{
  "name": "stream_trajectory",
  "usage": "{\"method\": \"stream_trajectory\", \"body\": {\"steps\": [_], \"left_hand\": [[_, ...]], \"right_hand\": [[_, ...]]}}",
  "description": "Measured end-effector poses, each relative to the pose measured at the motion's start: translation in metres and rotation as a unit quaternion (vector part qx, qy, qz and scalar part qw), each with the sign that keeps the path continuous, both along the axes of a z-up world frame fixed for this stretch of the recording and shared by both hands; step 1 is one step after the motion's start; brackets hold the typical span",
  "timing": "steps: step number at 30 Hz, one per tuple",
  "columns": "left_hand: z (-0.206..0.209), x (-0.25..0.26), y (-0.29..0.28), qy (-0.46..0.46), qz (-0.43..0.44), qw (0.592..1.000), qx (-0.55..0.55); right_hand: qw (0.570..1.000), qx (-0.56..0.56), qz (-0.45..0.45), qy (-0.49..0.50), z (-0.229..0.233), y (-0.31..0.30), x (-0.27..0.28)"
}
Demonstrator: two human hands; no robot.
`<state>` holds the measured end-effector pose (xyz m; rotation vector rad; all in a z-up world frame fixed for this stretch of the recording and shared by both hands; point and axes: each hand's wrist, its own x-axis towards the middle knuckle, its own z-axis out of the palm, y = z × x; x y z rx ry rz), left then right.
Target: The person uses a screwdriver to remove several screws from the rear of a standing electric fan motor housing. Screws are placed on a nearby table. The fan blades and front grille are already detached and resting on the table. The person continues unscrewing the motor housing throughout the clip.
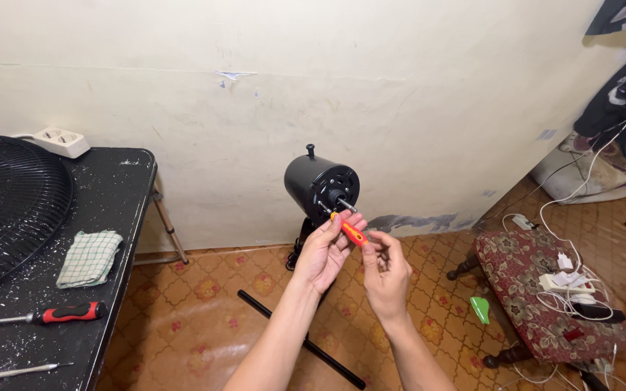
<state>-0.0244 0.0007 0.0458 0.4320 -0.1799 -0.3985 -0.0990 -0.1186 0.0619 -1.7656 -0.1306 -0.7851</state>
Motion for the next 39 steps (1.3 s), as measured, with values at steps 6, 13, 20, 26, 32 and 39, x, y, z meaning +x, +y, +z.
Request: {"method": "stream_trajectory", "body": {"steps": [6, 13, 20, 26, 32, 39], "left_hand": [[0.004, -0.001, 0.001, -0.004, 0.0, 1.0, -0.017], [0.002, 0.001, -0.001, 0.028, 0.002, 0.999, -0.03], [0.0, 0.004, -0.002, 0.003, 0.007, 0.999, -0.031], [0.002, 0.002, -0.004, 0.004, 0.007, 0.999, -0.038], [0.002, 0.003, -0.005, 0.005, 0.005, 0.999, -0.04], [-0.001, 0.004, -0.006, 0.011, 0.007, 0.999, -0.043]], "right_hand": [[0.997, -0.023, 0.014, -0.067, 0.006, 0.009, 0.001], [0.981, -0.153, -0.044, -0.11, 0.021, 0.009, -0.006], [0.968, -0.192, -0.032, -0.16, 0.022, 0.008, -0.007], [0.988, -0.126, -0.035, -0.078, 0.018, 0.006, -0.007], [0.993, -0.098, -0.034, -0.052, 0.013, 0.002, -0.004], [0.993, -0.102, -0.012, -0.056, 0.015, -0.002, -0.002]]}}
